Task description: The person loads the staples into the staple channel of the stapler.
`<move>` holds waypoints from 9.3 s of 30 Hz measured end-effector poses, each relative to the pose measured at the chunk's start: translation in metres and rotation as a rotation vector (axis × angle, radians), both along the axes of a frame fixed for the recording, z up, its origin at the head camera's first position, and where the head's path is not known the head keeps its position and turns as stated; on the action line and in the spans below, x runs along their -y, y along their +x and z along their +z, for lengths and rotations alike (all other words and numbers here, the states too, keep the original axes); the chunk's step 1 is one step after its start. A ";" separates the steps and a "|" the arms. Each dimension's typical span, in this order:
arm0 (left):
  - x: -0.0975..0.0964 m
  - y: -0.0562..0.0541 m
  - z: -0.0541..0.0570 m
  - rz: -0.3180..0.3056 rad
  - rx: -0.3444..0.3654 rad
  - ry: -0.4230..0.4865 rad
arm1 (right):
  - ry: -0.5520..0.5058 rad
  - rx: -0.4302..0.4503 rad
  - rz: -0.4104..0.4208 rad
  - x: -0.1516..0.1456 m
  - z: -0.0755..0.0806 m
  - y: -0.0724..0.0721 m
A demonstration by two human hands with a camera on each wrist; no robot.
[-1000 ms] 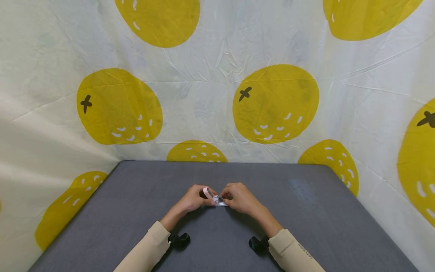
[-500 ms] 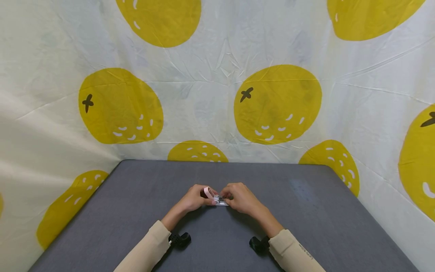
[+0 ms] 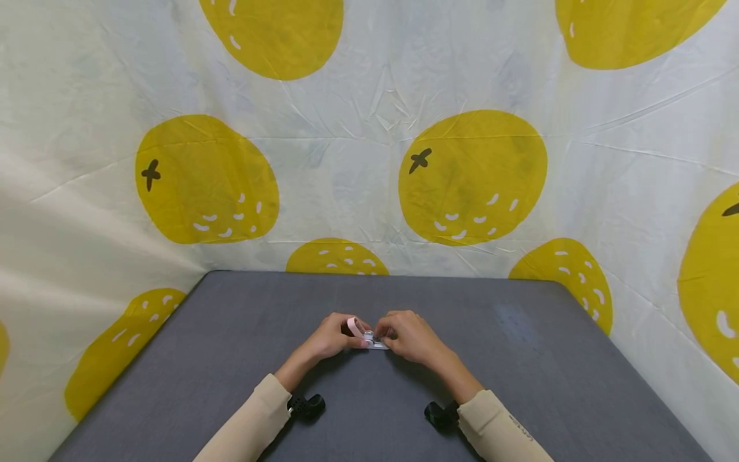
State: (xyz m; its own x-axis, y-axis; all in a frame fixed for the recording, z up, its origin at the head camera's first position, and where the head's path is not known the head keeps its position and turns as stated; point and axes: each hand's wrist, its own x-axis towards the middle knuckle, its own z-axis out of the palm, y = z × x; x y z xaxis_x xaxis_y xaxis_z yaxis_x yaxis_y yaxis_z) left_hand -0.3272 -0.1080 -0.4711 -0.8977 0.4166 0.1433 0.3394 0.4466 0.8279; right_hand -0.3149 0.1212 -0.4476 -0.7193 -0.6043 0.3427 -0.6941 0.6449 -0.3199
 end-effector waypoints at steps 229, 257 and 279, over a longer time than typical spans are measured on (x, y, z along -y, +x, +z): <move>0.013 -0.008 0.004 -0.064 0.043 0.093 | -0.100 0.157 0.008 -0.009 -0.011 -0.009; 0.006 -0.003 0.008 0.017 -0.067 0.034 | -0.115 0.170 0.017 -0.010 -0.010 -0.010; 0.007 0.000 0.014 -0.047 -0.113 -0.069 | -0.111 0.173 0.006 -0.008 -0.010 -0.008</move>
State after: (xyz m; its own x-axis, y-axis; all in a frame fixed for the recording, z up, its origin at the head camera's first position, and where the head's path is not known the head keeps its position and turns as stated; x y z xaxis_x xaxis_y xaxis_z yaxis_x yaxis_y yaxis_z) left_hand -0.3275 -0.1147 -0.4570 -0.8566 0.4704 0.2119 0.4507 0.4825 0.7511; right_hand -0.3228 0.1297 -0.4577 -0.7695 -0.5744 0.2793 -0.6267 0.5948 -0.5034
